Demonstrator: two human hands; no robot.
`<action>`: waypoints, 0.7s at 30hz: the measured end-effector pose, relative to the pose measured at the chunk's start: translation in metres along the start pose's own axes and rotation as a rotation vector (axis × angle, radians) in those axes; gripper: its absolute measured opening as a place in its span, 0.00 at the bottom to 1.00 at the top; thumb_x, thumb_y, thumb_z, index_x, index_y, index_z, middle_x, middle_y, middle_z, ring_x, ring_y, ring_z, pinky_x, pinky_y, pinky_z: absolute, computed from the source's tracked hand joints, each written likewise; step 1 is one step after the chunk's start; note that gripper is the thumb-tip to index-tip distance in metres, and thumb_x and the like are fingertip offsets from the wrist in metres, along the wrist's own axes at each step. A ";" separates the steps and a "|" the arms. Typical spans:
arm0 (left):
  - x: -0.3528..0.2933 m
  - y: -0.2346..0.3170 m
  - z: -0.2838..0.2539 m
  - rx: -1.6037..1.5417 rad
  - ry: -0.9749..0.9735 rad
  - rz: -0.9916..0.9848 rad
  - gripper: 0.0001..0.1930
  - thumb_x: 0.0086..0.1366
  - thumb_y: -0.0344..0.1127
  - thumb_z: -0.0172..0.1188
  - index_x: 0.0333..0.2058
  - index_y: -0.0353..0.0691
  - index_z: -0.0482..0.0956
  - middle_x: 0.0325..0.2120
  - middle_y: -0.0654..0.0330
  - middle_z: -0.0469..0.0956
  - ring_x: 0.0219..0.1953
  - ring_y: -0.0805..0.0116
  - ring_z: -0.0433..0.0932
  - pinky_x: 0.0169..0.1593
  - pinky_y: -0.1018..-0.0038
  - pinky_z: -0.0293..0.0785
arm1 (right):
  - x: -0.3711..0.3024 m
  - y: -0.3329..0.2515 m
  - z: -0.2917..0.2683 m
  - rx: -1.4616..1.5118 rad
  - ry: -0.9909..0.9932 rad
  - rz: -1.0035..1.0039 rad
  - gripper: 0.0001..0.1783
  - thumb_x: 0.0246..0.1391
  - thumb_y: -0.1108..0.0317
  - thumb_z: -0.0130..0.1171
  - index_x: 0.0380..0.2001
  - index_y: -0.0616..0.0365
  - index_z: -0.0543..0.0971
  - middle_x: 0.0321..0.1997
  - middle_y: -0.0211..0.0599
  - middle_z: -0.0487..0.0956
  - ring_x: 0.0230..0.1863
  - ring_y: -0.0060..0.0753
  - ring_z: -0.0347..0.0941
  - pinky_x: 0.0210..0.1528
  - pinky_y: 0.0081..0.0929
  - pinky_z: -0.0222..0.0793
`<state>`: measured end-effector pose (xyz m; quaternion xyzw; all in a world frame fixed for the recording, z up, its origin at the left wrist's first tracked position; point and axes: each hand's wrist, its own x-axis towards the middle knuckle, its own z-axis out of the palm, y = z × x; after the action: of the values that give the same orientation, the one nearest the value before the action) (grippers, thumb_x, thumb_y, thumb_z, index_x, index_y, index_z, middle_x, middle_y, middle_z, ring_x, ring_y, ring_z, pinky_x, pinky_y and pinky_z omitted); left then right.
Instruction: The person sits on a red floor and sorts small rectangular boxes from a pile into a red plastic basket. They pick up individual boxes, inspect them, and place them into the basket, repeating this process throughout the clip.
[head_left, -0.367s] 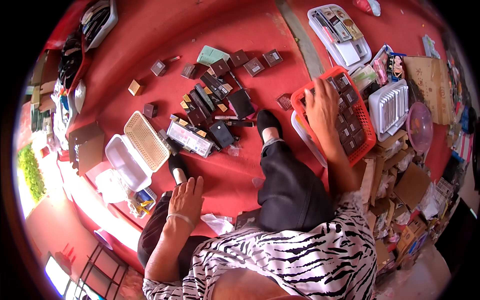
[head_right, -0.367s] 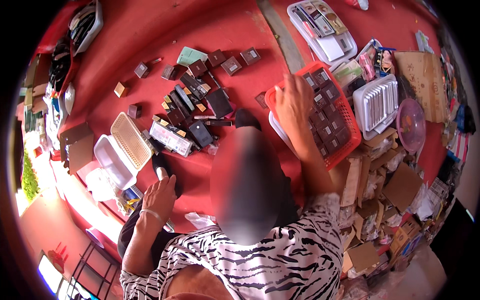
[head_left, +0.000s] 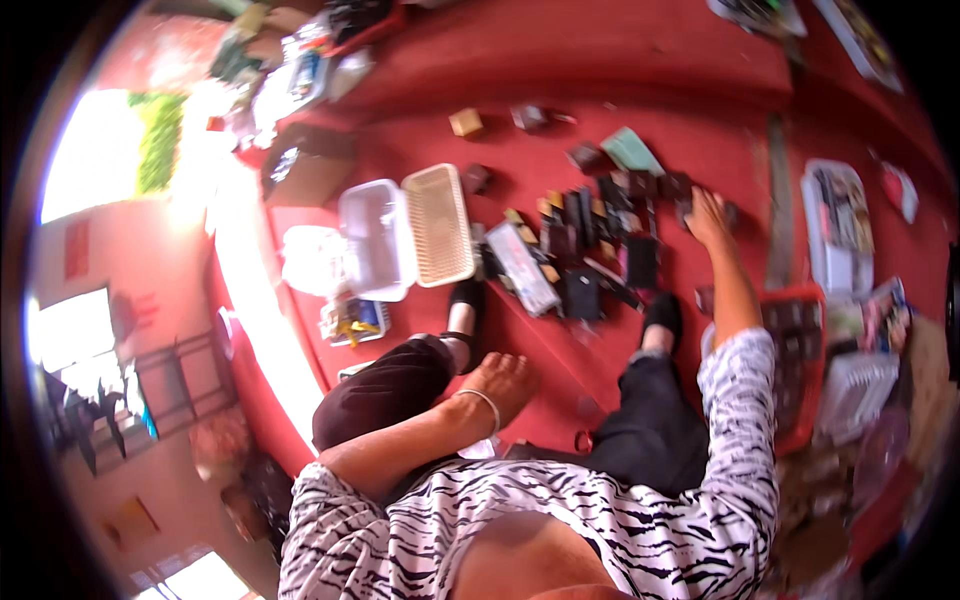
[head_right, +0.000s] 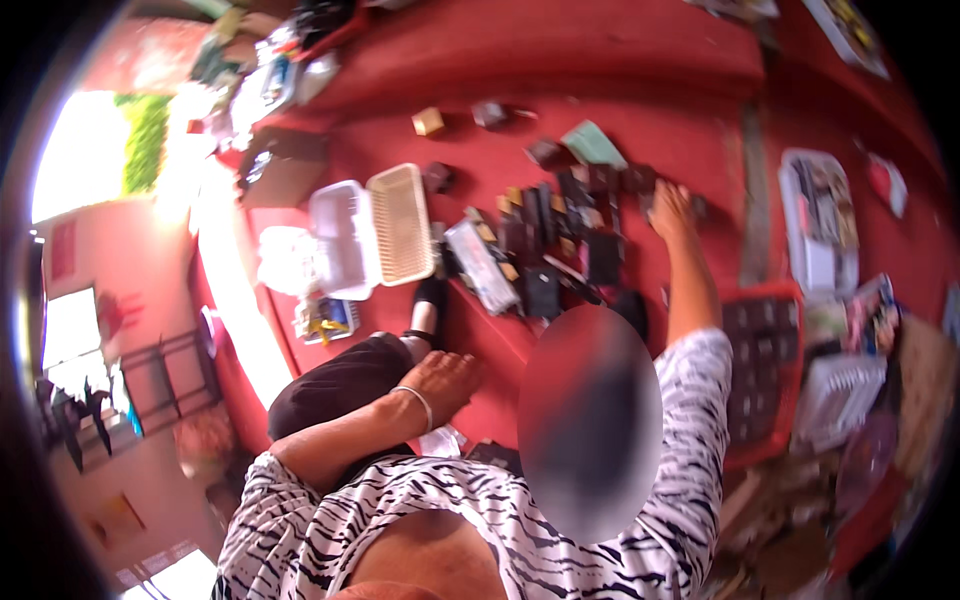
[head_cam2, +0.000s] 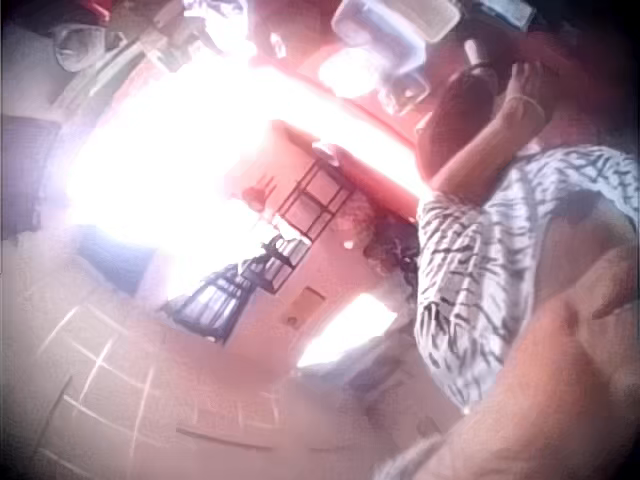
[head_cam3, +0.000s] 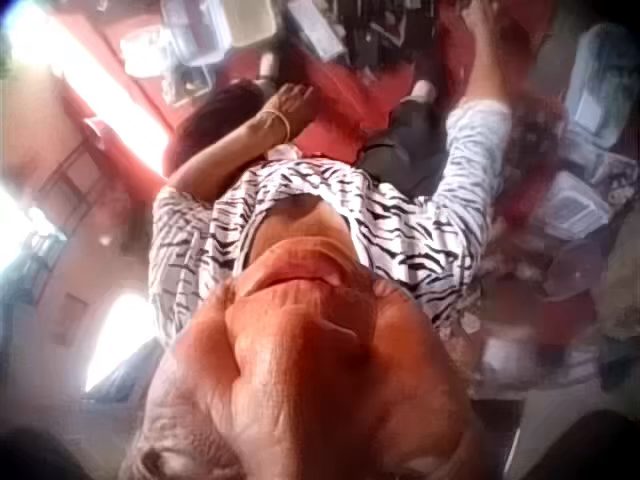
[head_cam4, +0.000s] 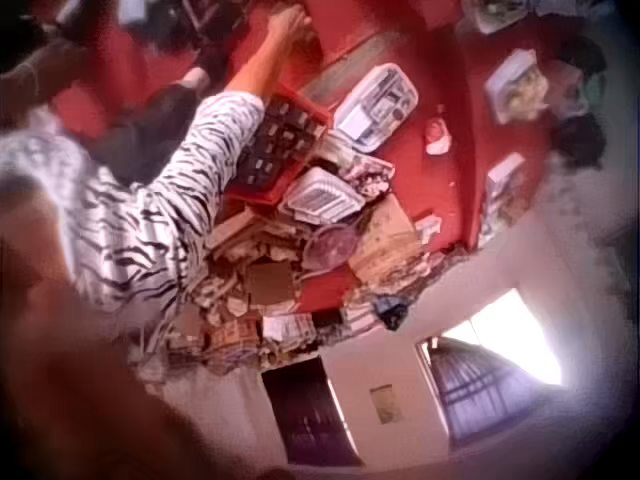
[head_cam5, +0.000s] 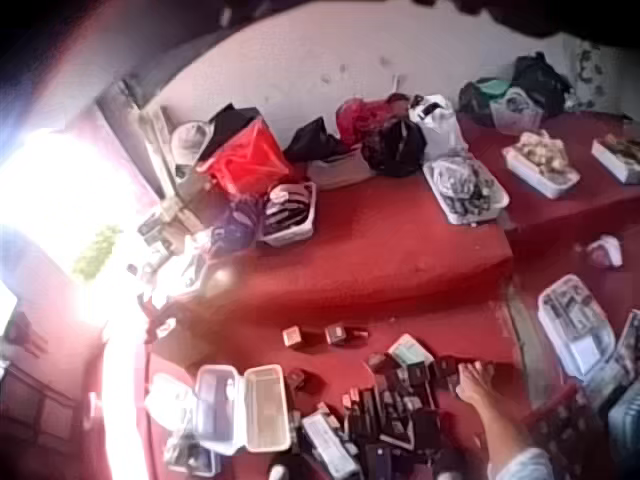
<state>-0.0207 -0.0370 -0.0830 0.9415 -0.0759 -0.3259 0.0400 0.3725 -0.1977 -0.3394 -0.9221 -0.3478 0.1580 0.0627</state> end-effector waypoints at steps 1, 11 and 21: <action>0.003 0.000 -0.005 -0.004 -0.078 0.007 0.22 0.55 0.37 0.56 0.48 0.37 0.67 0.42 0.55 0.70 0.47 0.60 0.70 0.48 0.65 0.65 | -0.009 0.001 0.005 -0.026 0.051 0.062 0.30 0.41 0.68 0.57 0.52 0.62 0.66 0.50 0.49 0.72 0.54 0.50 0.63 0.60 0.37 0.56; -0.008 -0.001 0.027 -0.004 -0.049 -0.055 0.09 0.55 0.35 0.52 0.34 0.38 0.75 0.33 0.56 0.76 0.38 0.62 0.76 0.38 0.69 0.68 | -0.050 -0.014 0.036 0.144 0.145 0.116 0.28 0.33 0.72 0.66 0.41 0.62 0.67 0.46 0.56 0.70 0.47 0.56 0.68 0.45 0.45 0.68; 0.008 -0.015 -0.027 -0.031 0.217 -0.056 0.28 0.54 0.32 0.53 0.55 0.32 0.61 0.54 0.46 0.61 0.56 0.52 0.62 0.58 0.63 0.59 | -0.069 -0.055 -0.036 1.689 -0.221 0.204 0.12 0.41 0.69 0.57 0.30 0.64 0.77 0.32 0.43 0.78 0.31 0.30 0.77 0.28 0.23 0.73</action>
<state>0.0040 -0.0230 -0.0684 0.9723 -0.0398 -0.2242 0.0533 0.3012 -0.2026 -0.2760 -0.5723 -0.0331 0.4577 0.6796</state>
